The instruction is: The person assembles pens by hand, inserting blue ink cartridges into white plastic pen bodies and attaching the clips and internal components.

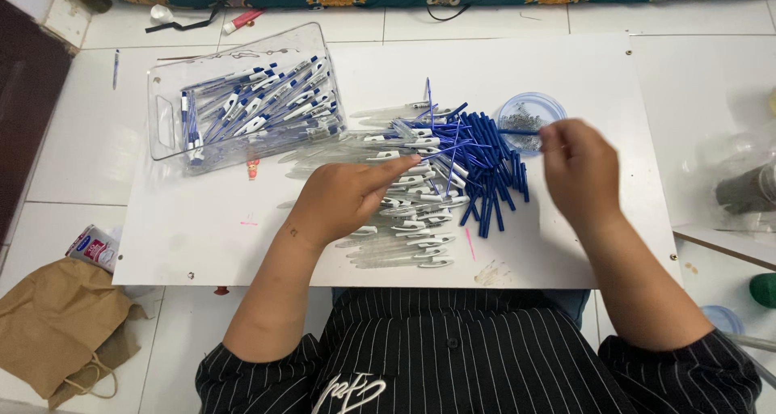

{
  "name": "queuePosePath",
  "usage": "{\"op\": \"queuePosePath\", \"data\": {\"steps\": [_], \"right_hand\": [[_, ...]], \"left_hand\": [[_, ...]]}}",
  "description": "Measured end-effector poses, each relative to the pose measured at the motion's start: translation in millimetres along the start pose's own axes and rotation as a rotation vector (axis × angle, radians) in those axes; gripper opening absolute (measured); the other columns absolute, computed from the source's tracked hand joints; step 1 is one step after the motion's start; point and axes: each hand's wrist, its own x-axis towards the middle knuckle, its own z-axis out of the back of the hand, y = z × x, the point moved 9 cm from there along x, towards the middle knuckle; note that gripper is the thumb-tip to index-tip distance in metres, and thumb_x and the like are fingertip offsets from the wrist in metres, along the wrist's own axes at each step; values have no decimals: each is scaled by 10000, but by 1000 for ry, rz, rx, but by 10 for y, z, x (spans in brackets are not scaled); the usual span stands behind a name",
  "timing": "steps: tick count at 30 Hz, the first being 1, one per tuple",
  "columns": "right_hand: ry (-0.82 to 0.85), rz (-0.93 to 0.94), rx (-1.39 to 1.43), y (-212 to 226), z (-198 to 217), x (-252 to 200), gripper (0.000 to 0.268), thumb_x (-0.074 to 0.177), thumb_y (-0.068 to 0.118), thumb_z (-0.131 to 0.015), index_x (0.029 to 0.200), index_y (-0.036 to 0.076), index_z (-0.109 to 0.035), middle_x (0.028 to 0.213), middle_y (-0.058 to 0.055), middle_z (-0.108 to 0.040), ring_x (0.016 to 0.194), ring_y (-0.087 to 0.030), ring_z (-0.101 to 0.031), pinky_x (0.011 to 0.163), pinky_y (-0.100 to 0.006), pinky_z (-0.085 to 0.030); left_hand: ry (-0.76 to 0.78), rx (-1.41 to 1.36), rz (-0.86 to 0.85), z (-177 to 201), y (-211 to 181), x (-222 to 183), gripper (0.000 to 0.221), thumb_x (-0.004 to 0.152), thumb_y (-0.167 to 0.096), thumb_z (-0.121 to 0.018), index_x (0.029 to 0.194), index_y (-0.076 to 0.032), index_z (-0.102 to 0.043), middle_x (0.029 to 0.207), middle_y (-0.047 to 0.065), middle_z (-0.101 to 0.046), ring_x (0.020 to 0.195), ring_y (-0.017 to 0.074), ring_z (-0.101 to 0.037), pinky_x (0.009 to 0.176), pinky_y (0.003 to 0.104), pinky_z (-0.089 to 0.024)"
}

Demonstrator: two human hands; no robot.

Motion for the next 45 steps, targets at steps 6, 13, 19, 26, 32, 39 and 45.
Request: {"op": "queuePosePath", "data": {"steps": [6,13,19,26,32,39,45], "right_hand": [[-66,103,-384,199,40,-449,120,1041,187,-768,948,112,-765,737,-62,-685,688,-243,-692,632,-348,-540],[336,-138,-334,422,-113,-486,195,1011,192,-706,1118,40,-766,934,-139,-785,803,-256,-763,689,-341,-602],[264,-117,181,532,-100,-347,277,966,73,-718,1226,-23,-727,914,-203,-758,705,-288,-688,648,-373,-554],[251,-287,607,349,-278,-213,143,1027,95,-627,1017,-19,-713,750,-155,-682,629,-196,-623,577,-308,-538],[51,-302,530,32,-260,33,129,1076,67,-616,1073,-16,-714,812,-143,-675,656,-170,-600,602,-292,-508],[252,-202,56,390,-428,-67,216,961,157,-742,1137,39,-781,939,-168,-767,800,-301,-704,747,-409,-561],[469,-229,-83,486,-432,-39,312,948,153,-706,1217,0,-748,1046,-222,-776,1022,-380,-734,862,-456,-600]], "left_hand": [[-5,64,0,-103,-32,-122,561,975,-176,-524,1474,-431,-560,785,79,-775,763,337,-744,783,426,-585],[45,67,-5,-233,-118,-59,570,974,-191,-526,1482,-449,-534,837,83,-787,838,354,-753,822,447,-567],[98,8,-80,-270,-326,-15,573,961,-168,-555,1470,-433,-542,906,139,-795,880,407,-746,838,500,-562],[121,-85,-46,-235,-184,-91,553,967,-142,-538,1457,-396,-570,1008,136,-800,936,408,-747,871,490,-558],[48,-62,32,-102,104,-147,517,990,-197,-509,1457,-406,-579,1020,104,-804,933,378,-746,858,450,-565],[1,-41,45,-117,177,-155,486,1015,-248,-492,1462,-427,-562,1018,95,-793,980,356,-738,873,445,-572],[80,24,15,-80,-41,-47,493,1027,-216,-483,1483,-399,-533,1040,93,-791,1009,358,-733,918,467,-554]]}}
